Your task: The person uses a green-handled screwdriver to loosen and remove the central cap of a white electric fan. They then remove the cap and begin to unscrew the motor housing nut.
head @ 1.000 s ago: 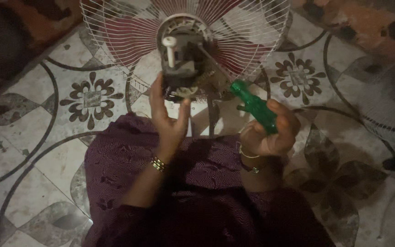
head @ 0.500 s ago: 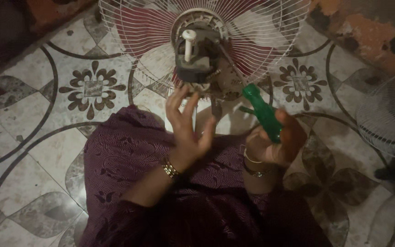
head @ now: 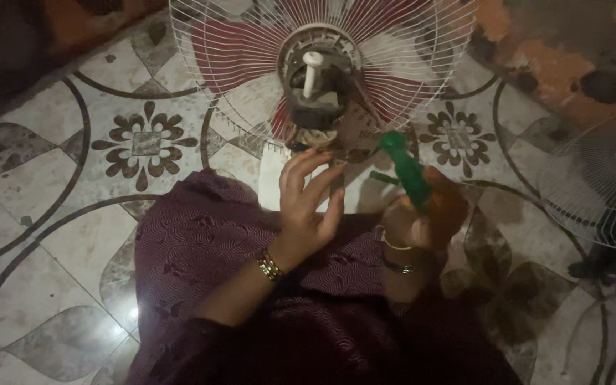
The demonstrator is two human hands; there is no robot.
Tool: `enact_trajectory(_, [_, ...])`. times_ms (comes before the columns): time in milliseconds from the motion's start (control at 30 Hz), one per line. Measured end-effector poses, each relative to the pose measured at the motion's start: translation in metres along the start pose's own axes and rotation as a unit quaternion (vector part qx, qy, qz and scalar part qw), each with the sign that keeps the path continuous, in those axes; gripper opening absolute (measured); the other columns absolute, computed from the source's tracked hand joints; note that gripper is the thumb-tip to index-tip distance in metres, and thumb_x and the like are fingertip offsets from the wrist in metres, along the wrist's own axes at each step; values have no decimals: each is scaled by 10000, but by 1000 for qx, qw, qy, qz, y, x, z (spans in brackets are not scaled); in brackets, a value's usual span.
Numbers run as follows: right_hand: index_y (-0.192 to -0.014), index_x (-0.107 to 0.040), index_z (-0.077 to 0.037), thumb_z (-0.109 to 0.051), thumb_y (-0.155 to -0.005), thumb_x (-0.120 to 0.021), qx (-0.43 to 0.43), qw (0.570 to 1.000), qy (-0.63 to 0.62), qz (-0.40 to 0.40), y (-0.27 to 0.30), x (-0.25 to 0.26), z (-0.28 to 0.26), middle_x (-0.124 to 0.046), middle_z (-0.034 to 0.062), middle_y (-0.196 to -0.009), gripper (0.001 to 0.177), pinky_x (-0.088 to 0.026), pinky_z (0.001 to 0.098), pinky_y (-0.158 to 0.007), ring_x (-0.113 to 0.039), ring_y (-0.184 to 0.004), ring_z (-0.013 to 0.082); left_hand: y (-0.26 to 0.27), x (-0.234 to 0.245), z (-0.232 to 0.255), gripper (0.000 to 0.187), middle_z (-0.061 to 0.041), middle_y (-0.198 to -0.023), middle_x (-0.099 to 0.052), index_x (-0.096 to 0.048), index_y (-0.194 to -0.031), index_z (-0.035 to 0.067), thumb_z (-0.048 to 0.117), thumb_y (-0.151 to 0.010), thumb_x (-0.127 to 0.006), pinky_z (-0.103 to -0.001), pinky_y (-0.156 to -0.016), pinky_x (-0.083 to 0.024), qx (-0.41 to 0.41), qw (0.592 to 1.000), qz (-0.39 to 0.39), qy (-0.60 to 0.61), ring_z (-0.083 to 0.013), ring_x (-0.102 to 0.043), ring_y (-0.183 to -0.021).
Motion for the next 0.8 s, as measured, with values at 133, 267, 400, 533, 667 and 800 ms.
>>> enact_trajectory(133, [-997, -689, 41, -341, -1114, -483, 46, 969, 242, -36, -21, -4, -32, -706, 146, -837, 449, -557, 378, -558, -690, -646, 273, 1, 11, 2, 325, -163, -1338, -602, -674, -1219, 31, 65, -898, -715, -496, -1185, -394, 1, 1000, 14, 9, -372, -510, -1369])
enact_trajectory(267, [-1084, -666, 3, -392, -1142, -474, -39, 963, 217, -152, -23, -24, -31, -699, 150, -946, 443, -543, 415, -714, -687, -816, 309, 4, 14, 5, 318, -155, -1311, -611, -681, -1205, 36, 55, -889, -710, -491, -1170, -416, -2, 1000, 14, 28, -364, -545, -1334])
enact_trajectory(400, [-1095, -650, 5, -424, -1112, -503, -48, 956, 274, -93, -23, -21, -35, -703, 158, -980, 454, -558, 435, -795, -684, -881, 321, 6, 20, 6, 305, -146, -1274, -639, -676, -1205, 28, 36, -901, -705, -464, -1125, -457, -15, 998, 9, 56, -348, -593, -1273])
enact_trajectory(533, [-1100, -630, 45, -382, -1077, -632, -81, 989, 126, 16, -16, -10, -32, -698, 181, -1033, 428, -580, 415, -797, -689, -894, 337, 10, 23, 5, 287, -144, -1207, -663, -680, -1183, 26, 16, -897, -698, -448, -1079, -479, -14, 996, -5, 83, -345, -615, -1226])
enact_trajectory(667, [-1122, -644, 26, -364, -1071, -621, -96, 982, 158, -27, -18, -19, -32, -708, 149, -1083, 393, -579, 381, -849, -704, -968, 293, 7, 24, 4, 259, -147, -1182, -676, -684, -1167, 26, 18, -908, -695, -445, -1064, -495, -14, 995, -1, 95, -344, -627, -1212])
enact_trajectory(800, [-1109, -636, 9, -308, -1071, -678, -71, 985, 156, -11, -28, -21, -44, -719, 152, -1072, 322, -588, 367, -846, -721, -984, 267, 9, 26, 3, 245, -148, -1157, -682, -688, -1153, 22, 15, -909, -694, -441, -1037, -505, -12, 995, 1, 97, -343, -638, -1176])
Point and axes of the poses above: each hand's wrist, its own y-axis away from the middle knuckle, its own x-axis out of the back of the hand, z = x × y, the point moved 9 cm from there along -y, towards the middle knuckle
